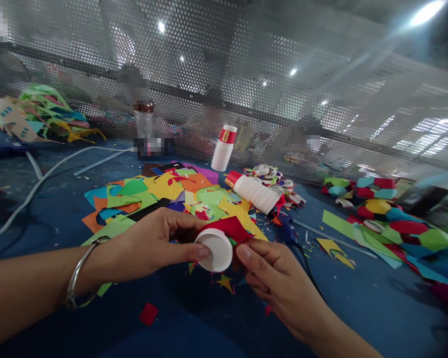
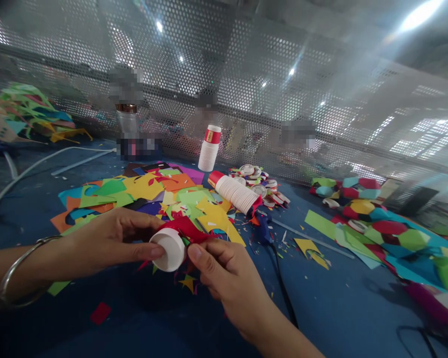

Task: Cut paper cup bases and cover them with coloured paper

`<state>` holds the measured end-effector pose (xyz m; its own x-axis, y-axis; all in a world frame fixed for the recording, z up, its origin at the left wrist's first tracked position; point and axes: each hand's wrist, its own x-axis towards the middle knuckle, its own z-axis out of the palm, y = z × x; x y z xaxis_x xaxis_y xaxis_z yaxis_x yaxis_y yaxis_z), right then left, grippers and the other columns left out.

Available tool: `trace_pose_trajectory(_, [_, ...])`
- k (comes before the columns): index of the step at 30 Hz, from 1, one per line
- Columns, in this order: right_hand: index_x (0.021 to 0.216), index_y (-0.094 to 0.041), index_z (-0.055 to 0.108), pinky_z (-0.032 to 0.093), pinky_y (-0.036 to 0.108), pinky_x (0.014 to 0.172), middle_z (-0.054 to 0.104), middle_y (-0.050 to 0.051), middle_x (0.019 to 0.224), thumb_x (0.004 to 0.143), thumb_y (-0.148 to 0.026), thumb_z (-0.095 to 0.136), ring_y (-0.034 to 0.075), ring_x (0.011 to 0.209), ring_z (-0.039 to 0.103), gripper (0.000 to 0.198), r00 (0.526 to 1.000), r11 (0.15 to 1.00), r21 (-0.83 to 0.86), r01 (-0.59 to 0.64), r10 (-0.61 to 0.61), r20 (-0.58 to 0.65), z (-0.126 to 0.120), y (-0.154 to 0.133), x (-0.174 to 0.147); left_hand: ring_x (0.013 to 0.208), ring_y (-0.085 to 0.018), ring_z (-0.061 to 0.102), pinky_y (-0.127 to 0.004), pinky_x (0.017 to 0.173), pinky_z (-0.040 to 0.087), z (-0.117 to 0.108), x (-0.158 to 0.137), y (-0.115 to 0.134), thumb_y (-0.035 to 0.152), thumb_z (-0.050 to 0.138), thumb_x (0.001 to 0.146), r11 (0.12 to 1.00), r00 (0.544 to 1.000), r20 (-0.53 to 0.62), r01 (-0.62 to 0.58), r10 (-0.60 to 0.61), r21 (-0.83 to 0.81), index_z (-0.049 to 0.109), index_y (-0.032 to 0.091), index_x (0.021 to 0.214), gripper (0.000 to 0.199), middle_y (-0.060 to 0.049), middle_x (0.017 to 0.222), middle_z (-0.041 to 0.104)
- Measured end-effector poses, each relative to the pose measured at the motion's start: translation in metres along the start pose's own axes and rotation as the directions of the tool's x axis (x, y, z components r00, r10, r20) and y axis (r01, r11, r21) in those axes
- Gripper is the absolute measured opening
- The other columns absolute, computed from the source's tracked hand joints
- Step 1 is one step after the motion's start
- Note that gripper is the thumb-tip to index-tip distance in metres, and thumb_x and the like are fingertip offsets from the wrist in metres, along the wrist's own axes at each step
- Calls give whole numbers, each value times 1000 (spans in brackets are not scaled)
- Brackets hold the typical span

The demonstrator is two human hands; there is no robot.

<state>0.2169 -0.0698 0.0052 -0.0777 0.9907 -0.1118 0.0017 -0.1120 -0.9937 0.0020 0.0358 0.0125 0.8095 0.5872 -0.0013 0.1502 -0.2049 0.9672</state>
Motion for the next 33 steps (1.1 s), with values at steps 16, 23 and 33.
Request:
trace_pose_trajectory(16, [73,-17,57,8,20,39,21,-11,55,92,-54,64,4,46,12,42,999,1000,-17,-12,11,-35,-4,1,1,89,-12,60,-22,80,46,1,1,-1,28,81,79,967,1000,-18,4,-9,-256,67,19,98,25,2,96,70])
trace_pose_trajectory(23, [75,-17,63,9,21,39,24,-11,51,92,-55,64,4,44,14,42,998,1000,-27,0,-2,-57,-4,2,2,90,-12,64,-21,81,47,0,2,-5,33,79,82,981,998,-66,-3,-10,-193,75,23,101,22,1,99,76])
trace_pose_trajectory(33, [75,-17,62,10,21,39,25,-11,51,92,-55,63,4,44,14,42,999,999,-37,0,-2,-50,-3,2,2,88,-11,67,-20,78,48,-1,1,-4,35,77,84,991,998,-64,-31,23,-129,76,32,111,27,4,99,79])
